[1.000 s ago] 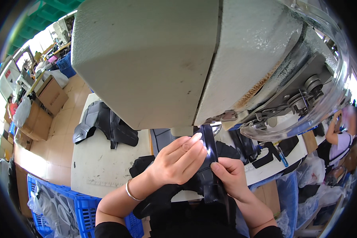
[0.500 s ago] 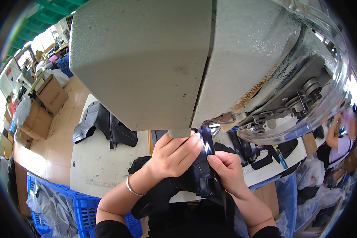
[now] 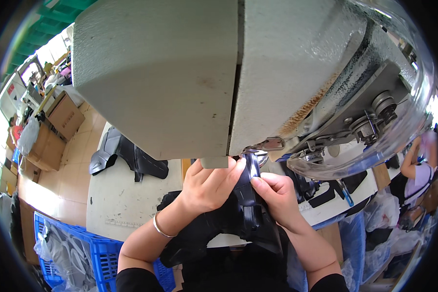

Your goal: Sewing leather shoe upper components together using an industrial sewing machine.

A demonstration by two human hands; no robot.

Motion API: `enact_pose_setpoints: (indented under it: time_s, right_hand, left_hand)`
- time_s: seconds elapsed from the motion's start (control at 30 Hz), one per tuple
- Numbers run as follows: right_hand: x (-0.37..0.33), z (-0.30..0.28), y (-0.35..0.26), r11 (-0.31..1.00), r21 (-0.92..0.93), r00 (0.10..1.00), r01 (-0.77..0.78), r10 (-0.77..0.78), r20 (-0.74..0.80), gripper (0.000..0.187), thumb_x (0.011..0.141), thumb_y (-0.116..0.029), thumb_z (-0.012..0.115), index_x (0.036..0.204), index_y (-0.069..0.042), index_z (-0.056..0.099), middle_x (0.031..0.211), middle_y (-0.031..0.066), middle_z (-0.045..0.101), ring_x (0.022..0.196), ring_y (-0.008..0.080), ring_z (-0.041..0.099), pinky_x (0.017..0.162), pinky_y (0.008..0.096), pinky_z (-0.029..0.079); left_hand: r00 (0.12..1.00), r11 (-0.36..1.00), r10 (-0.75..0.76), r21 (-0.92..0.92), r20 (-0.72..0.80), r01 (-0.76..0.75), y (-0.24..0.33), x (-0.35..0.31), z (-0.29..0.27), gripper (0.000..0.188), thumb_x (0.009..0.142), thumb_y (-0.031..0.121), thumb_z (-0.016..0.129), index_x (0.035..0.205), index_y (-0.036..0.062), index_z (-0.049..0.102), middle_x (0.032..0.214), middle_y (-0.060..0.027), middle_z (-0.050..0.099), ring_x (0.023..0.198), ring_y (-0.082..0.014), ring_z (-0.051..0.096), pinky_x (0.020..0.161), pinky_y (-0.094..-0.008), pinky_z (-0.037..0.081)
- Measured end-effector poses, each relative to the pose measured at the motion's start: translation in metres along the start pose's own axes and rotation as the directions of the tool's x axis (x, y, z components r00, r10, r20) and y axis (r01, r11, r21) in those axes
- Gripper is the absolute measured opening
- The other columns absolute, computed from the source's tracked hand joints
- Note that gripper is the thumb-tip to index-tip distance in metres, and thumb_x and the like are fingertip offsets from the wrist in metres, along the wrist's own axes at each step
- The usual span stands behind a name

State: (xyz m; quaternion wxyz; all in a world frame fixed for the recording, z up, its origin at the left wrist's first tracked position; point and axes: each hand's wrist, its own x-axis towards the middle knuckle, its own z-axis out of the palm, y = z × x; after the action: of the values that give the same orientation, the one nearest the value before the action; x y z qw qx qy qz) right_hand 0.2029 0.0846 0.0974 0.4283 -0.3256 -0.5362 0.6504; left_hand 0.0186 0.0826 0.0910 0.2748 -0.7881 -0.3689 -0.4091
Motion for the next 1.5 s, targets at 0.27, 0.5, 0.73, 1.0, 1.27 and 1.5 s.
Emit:
enact_pose_setpoints:
  time_s: [0.27,0.5,0.73,1.0,1.27,1.5]
  right_hand:
    - [-0.001,-0.004,-0.002,0.994,-0.106,1.000,0.010,-0.010,-0.001,0.025,0.093,-0.013,0.058,0.070,-0.004,0.054,0.066,-0.0092,0.045,0.063,0.0003,0.037,0.054,0.0200,0.030]
    - [-0.005,-0.012,-0.011,0.983,-0.134,0.989,-0.129,0.138,0.060,0.021,0.094,-0.016,0.061,0.103,0.002,0.068,0.092,-0.0019,0.066,0.085,0.0026,0.055,0.076,0.0196,0.045]
    - [-0.003,-0.015,-0.011,0.980,-0.198,0.994,-0.029,0.050,0.099,0.020,0.095,-0.017,0.059,0.094,0.001,0.067,0.082,-0.0051,0.061,0.076,0.0010,0.049,0.067,0.0193,0.041]
    - [0.001,-0.002,-0.014,0.983,-0.176,0.999,0.048,-0.046,0.017,0.030,0.093,-0.013,0.058,0.065,-0.004,0.052,0.064,-0.0088,0.044,0.062,0.0001,0.035,0.052,0.0200,0.028]
    - [0.012,-0.002,-0.016,0.974,-0.205,0.995,0.097,-0.100,-0.008,0.021,0.092,-0.011,0.059,0.075,0.001,0.062,0.069,-0.0057,0.055,0.066,0.0009,0.044,0.058,0.0196,0.036]
    - [-0.002,-0.010,-0.015,0.632,-0.656,0.794,0.412,-0.603,-0.082,0.017,0.091,-0.010,0.060,0.080,0.002,0.064,0.068,-0.0033,0.056,0.065,0.0052,0.049,0.060,0.0219,0.038]
  left_hand:
    - [0.989,0.995,0.096,0.016,-0.110,-0.094,0.014,0.002,-0.017,0.022,0.067,0.004,0.067,0.088,0.0014,0.070,0.089,-0.0085,0.068,0.079,-0.0214,0.065,0.051,-0.0228,0.046]
    - [0.985,0.993,0.099,-0.057,-0.138,-0.108,0.014,0.001,-0.012,0.020,0.065,0.000,0.068,0.085,-0.0011,0.070,0.087,-0.0111,0.067,0.084,-0.0248,0.068,0.054,-0.0247,0.051]
    - [0.984,0.991,0.124,-0.026,-0.130,-0.128,0.012,0.001,-0.011,0.015,0.068,0.003,0.068,0.083,0.0005,0.070,0.085,-0.0082,0.067,0.085,-0.0233,0.067,0.054,-0.0244,0.050]
    - [0.981,0.993,0.116,-0.007,-0.158,-0.118,0.011,0.001,-0.009,0.017,0.066,0.003,0.068,0.083,0.0014,0.069,0.086,-0.0076,0.066,0.083,-0.0221,0.067,0.054,-0.0245,0.049]
    - [0.974,0.994,0.091,-0.044,-0.209,-0.103,0.001,0.003,0.003,0.024,0.062,0.004,0.067,0.086,0.0000,0.069,0.086,-0.0074,0.066,0.075,-0.0184,0.065,0.055,-0.0248,0.050]
    - [0.982,0.997,0.063,-0.031,-0.177,-0.070,-0.006,0.004,0.004,0.028,0.062,0.002,0.067,0.089,-0.0002,0.068,0.081,-0.0054,0.065,0.068,-0.0148,0.062,0.051,-0.0241,0.046]
